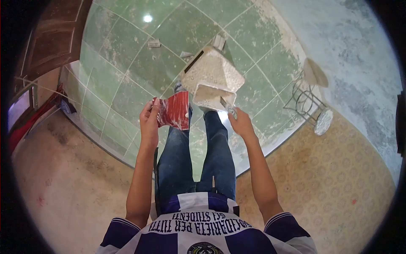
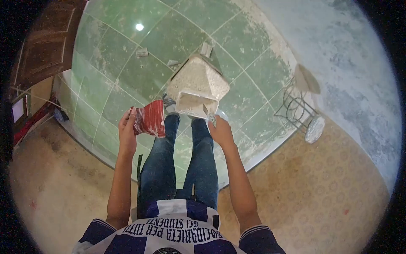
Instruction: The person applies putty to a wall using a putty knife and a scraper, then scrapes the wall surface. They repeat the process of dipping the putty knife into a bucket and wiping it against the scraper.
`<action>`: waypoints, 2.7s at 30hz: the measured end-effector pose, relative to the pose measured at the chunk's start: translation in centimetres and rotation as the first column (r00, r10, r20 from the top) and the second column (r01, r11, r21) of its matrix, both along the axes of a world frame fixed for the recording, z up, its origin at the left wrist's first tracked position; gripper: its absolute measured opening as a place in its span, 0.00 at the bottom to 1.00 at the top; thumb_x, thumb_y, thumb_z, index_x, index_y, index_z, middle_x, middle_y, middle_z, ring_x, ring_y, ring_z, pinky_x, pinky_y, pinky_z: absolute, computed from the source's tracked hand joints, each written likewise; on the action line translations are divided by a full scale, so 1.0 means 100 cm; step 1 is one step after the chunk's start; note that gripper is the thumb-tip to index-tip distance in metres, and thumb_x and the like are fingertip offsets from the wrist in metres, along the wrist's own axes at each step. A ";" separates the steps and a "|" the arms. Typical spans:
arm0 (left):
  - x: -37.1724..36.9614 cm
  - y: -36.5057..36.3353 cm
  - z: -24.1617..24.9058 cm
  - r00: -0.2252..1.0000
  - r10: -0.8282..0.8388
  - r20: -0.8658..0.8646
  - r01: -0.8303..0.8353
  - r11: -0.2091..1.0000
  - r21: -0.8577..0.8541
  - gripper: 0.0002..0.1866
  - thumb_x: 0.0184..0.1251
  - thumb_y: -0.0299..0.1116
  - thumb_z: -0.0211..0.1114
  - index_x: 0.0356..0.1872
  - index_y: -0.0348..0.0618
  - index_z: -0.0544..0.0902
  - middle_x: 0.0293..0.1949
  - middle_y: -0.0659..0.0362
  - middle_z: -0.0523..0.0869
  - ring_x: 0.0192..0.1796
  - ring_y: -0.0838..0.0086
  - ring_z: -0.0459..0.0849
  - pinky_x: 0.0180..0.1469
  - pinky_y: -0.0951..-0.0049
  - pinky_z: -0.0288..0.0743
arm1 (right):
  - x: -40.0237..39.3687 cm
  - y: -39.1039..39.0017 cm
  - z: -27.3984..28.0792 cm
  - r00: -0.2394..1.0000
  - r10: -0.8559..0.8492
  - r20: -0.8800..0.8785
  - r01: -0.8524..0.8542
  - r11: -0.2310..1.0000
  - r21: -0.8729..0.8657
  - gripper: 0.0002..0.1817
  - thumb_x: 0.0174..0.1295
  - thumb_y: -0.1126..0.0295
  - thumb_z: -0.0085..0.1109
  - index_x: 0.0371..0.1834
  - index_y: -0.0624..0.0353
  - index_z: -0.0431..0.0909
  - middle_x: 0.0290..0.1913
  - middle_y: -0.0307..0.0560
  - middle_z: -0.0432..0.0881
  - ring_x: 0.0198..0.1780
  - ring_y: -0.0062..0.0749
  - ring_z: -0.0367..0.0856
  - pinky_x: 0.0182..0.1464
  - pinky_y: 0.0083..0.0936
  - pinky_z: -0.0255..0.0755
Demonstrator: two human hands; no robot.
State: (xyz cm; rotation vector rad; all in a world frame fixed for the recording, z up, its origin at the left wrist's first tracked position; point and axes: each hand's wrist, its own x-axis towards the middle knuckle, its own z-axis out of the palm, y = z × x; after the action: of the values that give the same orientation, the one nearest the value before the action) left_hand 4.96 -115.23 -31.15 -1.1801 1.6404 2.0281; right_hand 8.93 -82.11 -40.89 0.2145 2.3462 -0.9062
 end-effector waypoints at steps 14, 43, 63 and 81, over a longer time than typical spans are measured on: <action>0.043 -0.008 -0.067 0.995 0.025 0.092 -0.022 0.999 -0.032 0.13 0.80 0.40 0.59 0.48 0.40 0.82 0.38 0.66 0.86 0.37 0.85 0.83 0.39 0.80 0.79 | -0.029 -0.048 -0.052 0.988 -0.114 0.102 0.072 0.935 0.346 0.23 0.67 0.52 0.59 0.47 0.65 0.80 0.40 0.68 0.86 0.45 0.64 0.85 0.48 0.52 0.78; 0.050 -0.014 -0.067 0.995 0.018 0.103 -0.014 0.999 -0.036 0.13 0.81 0.40 0.58 0.47 0.41 0.82 0.37 0.66 0.85 0.37 0.86 0.83 0.40 0.81 0.79 | -0.003 -0.092 -0.082 0.965 -0.250 -0.075 0.257 0.960 0.109 0.26 0.64 0.52 0.63 0.58 0.60 0.83 0.46 0.63 0.87 0.48 0.59 0.85 0.53 0.46 0.77; 0.049 -0.018 -0.068 0.995 0.024 0.097 -0.019 0.999 -0.050 0.14 0.81 0.41 0.58 0.49 0.41 0.82 0.38 0.66 0.86 0.36 0.86 0.84 0.38 0.81 0.81 | -0.019 -0.052 -0.089 0.931 -0.297 0.210 0.336 0.924 -0.182 0.25 0.64 0.55 0.67 0.51 0.68 0.84 0.42 0.66 0.87 0.44 0.53 0.88 0.48 0.35 0.78; 0.054 -0.010 -0.068 0.994 -0.005 0.110 0.007 1.000 -0.021 0.13 0.80 0.40 0.59 0.51 0.40 0.81 0.42 0.65 0.85 0.41 0.83 0.84 0.42 0.78 0.81 | -0.030 -0.110 -0.020 0.962 -0.233 -0.145 0.221 0.971 -0.089 0.23 0.64 0.56 0.64 0.52 0.65 0.84 0.37 0.66 0.86 0.41 0.61 0.86 0.46 0.47 0.78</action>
State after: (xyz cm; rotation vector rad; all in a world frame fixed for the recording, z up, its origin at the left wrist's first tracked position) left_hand 10.40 -116.18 -37.97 -1.2684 1.6145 1.9101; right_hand 5.92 -93.08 -42.85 0.4037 2.4610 -1.1534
